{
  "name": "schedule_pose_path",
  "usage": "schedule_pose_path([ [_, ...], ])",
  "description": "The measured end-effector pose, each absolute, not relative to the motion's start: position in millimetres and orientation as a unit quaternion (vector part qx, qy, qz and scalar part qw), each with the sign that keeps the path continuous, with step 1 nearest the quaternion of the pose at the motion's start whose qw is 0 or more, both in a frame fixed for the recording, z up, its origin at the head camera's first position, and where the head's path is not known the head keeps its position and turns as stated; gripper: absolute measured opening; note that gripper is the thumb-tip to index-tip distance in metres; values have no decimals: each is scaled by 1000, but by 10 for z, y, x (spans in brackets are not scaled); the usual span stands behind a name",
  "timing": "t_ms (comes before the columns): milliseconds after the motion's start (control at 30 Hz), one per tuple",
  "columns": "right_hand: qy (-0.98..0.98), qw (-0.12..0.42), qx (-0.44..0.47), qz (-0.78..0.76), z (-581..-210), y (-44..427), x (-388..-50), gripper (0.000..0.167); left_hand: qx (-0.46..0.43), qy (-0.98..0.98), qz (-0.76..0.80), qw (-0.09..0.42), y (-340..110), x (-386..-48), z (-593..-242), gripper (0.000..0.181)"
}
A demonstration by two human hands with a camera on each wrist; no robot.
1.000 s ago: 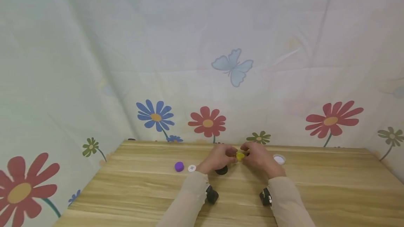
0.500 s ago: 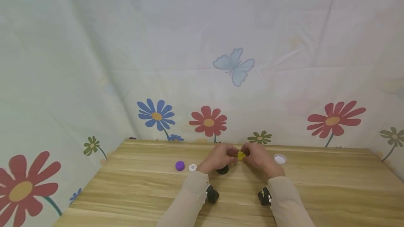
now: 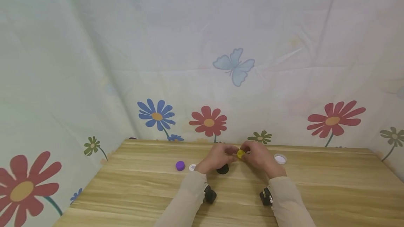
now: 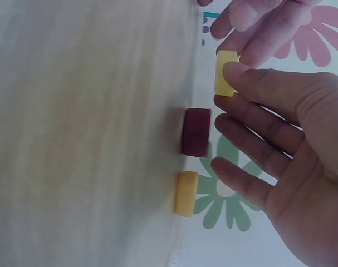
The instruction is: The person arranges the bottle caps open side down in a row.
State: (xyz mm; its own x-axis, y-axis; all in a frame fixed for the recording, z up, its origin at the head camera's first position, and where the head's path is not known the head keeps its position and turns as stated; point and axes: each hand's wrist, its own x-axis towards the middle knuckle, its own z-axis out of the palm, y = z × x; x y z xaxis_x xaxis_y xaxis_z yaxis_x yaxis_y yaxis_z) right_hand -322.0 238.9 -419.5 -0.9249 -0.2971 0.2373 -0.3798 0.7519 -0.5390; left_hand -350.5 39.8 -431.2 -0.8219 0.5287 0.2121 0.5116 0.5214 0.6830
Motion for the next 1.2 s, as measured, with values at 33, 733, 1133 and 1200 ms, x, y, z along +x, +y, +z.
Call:
schedule_pose_path([
  [33,-932,68,184,306,-4174,2387,-3209,18,297,870,394,10,385,-3505,-4310,27],
  [733,-916,70,191,346,-4040,2351,-3027,15,300,853,424,-48,285,-3462,-4282,18],
  [1133,-913,74,176,360,-4106,2403,-2963,13,302,855,418,-52,325,-3435,-4283,9],
  [1200,-912,72,175,363,-4105,2403,-2958,13,301,855,419,-55,325,-3433,-4287,9],
])
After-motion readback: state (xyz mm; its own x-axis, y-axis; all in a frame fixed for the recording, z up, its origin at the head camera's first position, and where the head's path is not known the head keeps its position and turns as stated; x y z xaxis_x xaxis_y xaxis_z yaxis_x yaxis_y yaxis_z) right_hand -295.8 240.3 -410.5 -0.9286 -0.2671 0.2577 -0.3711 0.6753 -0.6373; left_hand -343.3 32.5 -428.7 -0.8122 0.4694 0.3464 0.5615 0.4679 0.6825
